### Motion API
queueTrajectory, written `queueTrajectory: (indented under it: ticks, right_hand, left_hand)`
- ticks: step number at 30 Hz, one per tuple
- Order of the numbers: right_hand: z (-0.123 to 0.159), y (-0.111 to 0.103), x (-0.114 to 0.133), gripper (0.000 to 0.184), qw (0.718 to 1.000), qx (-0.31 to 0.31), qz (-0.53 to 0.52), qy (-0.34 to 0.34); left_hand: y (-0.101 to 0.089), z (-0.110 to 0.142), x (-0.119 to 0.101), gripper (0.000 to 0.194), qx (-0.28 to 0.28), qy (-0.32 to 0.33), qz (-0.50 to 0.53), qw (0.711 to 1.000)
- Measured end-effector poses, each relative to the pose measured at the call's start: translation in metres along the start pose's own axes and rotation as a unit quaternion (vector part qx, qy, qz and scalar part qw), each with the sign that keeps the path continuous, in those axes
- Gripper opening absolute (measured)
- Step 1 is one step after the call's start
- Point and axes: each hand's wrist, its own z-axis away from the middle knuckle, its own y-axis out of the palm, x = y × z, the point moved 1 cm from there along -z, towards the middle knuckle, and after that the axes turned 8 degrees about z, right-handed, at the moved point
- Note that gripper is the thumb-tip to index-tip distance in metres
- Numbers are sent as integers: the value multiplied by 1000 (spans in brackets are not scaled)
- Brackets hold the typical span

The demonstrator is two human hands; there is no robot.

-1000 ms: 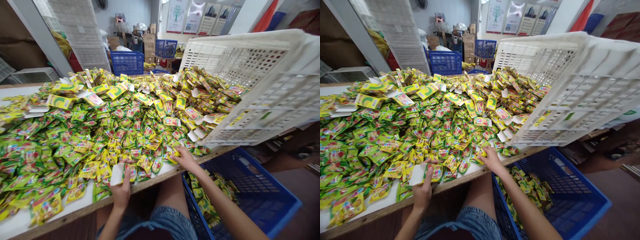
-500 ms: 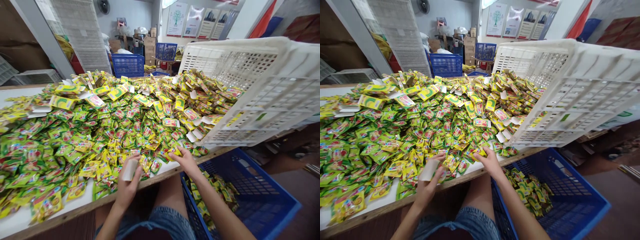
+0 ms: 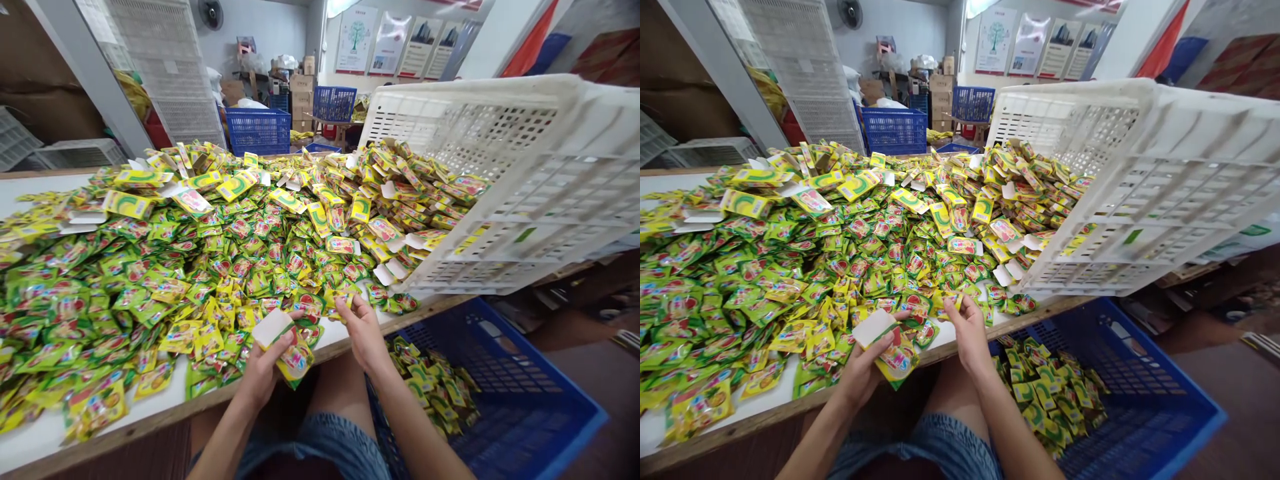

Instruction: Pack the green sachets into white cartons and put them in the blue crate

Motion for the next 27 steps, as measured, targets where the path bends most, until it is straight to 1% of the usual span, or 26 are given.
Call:
queueTrajectory:
  ticks: [2, 5, 7, 10, 12, 14, 18, 21, 23, 27]
  right_hand:
    - [3, 7, -4, 34, 1000, -13, -22, 10]
    - [5, 16, -5, 32, 998, -49, -35, 8]
    - [4, 20, -3, 31, 998, -56, -32, 10]
    - [3, 20, 0, 31, 999, -32, -19, 28]
    - [2, 19, 2, 31, 999, -12, -10, 35]
    - [2, 17, 2, 31, 999, -7, -13, 39]
    - [5, 16, -1, 30, 997, -24, -48, 46]
    - [11, 19, -6, 32, 996, -30, -77, 44]
    - [16, 21, -9, 33, 996, -11, -79, 43]
    - [21, 24, -14, 25, 996, 66, -42, 37]
  left_hand:
    - [2, 1, 4, 46, 2, -1, -8, 1000]
    - [1, 0, 11, 45, -2, 22, -41, 999]
    - [0, 0, 13, 43, -1, 36, -69, 997]
    - [-1, 0, 11, 41, -6, 44, -108, 993]
    - [-1, 1, 10, 42, -14, 40, -116, 992]
    - [1, 2, 9, 43, -17, 38, -96, 995]
    - [5, 2, 9, 47, -30, 25, -8, 999]
    - [6, 1, 10, 49, -46, 13, 30, 998]
    - [4, 1, 11, 48, -44, 11, 34, 998]
    - [-1, -1, 16, 44, -49, 39, -16, 998]
